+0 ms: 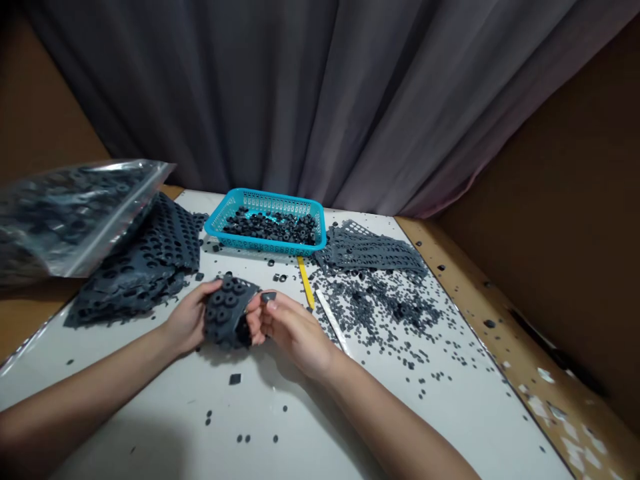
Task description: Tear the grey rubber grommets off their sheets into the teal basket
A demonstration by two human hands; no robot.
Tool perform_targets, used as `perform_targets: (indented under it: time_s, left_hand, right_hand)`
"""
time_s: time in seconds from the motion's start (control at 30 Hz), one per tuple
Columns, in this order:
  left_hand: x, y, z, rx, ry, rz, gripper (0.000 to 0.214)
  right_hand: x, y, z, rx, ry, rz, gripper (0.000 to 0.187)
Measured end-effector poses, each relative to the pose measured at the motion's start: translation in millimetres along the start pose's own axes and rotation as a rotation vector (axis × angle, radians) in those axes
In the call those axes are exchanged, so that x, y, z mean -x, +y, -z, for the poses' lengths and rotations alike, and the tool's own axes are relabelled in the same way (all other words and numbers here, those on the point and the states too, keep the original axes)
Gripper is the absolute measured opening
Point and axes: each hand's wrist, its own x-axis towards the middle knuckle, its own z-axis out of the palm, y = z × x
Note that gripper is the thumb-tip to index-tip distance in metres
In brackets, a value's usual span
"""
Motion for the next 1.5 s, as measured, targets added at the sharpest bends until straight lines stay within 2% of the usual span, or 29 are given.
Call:
perform_targets:
  time_s: [0.03, 0.1, 0.2, 0.27, 0.33, 0.4, 0.47, 0.53, 0.57, 0.63, 0.7, 0.77, 0.83, 0.93, 1.0, 1.17, 1.23, 1.4, 1.43, 1.5]
  left_hand:
    - [4.4, 8.7, -3.1, -0.017, 0.060, -0.035, 0.023]
    - [19.3, 26.6, -11.6, -0.081, 0.103, -0.107, 0.020]
    - [52.0, 44.3, -29.6, -0.123, 0.072, -0.141, 0.027]
    - [70.9, 44.4, -41.8, -0.110, 0.051, -0.108, 0.032]
    - [77.7, 35.3, -49.0, -0.168, 0.003, -0.010, 0.033]
    - [68.6, 21.0, -47.8, -0.321, -0.047, 0.021, 0.033]
    - [47.6, 6.1, -37.8, -0.490, -0.071, -0.021, 0.032]
    - [24.0, -5.6, -23.8, -0.580, -0.053, -0.123, 0.030]
    - [14.2, -9.7, -17.4, -0.602, -0.040, -0.151, 0.030]
    - [2.0, -14.2, -8.7, -0.621, -0.018, -0.188, 0.027]
    - [-0.4, -15.2, -6.6, -0.644, -0.025, -0.222, 0.023]
    - [2.8, -14.7, -8.6, -0.674, -0.037, -0.260, 0.021]
    - [6.5, -14.8, -10.4, -0.703, -0.022, -0.310, 0.020]
    - [7.8, -17.5, -7.3, -0.708, 0.013, -0.356, 0.022]
    - [6.8, -20.0, -2.6, -0.678, 0.016, -0.343, 0.027]
    - [4.4, -20.2, 3.4, -0.583, -0.096, -0.304, 0.031]
    - [2.1, -17.9, 2.5, -0.572, -0.091, -0.304, 0.027]
    - [-4.5, -17.6, 0.6, -0.555, 0.047, -0.360, 0.029]
    - [-4.3, -18.6, 0.6, -0.549, 0.103, -0.412, 0.031]
    - [-1.1, -19.7, 0.2, -0.580, 0.303, -0.608, 0.040]
  right_hand:
    - [2.4, -1.2, 0.0, 0.020, 0.002, 0.005, 0.024]
    - [9.3, -4.2, -1.2, 0.053, 0.004, 0.019, 0.026]
    - [23.1, -11.7, -2.0, 0.144, 0.000, 0.055, 0.027]
    - [31.4, -19.7, 4.4, 0.351, 0.007, 0.085, 0.028]
    - [36.1, -29.7, 21.0, 0.725, 0.056, 0.128, 0.028]
    - [35.8, -39.3, 46.2, 1.188, 0.132, 0.173, 0.026]
    - [31.7, -45.3, 71.3, 1.578, 0.198, 0.195, 0.028]
    - [26.7, -45.1, 84.2, 1.783, 0.260, 0.233, 0.035]
    - [24.5, -42.6, 83.7, 1.809, 0.273, 0.274, 0.037]
    - [20.4, -34.0, 69.1, 1.762, 0.209, 0.376, 0.030]
    - [15.0, -23.9, 44.0, 1.705, 0.054, 0.412, 0.019]
    - [6.9, -16.7, 21.1, 1.730, -0.053, 0.355, 0.023]
    - [-2.9, -14.1, 9.2, 1.735, -0.092, 0.262, 0.029]
    - [-14.7, -15.3, 11.7, 1.629, -0.139, 0.162, 0.031]
    - [-18.5, -16.3, 18.8, 1.558, -0.164, 0.147, 0.032]
    - [-23.6, -15.7, 27.9, 1.351, -0.266, 0.149, 0.031]
    - [-27.4, -15.9, 29.3, 1.258, -0.287, 0.142, 0.032]
    - [-39.9, -16.4, 35.8, 1.136, -0.216, 0.124, 0.035]
    - [-41.8, -15.9, 36.9, 1.132, -0.200, 0.126, 0.034]
    - [-44.1, -14.4, 37.3, 1.160, -0.178, 0.137, 0.034]
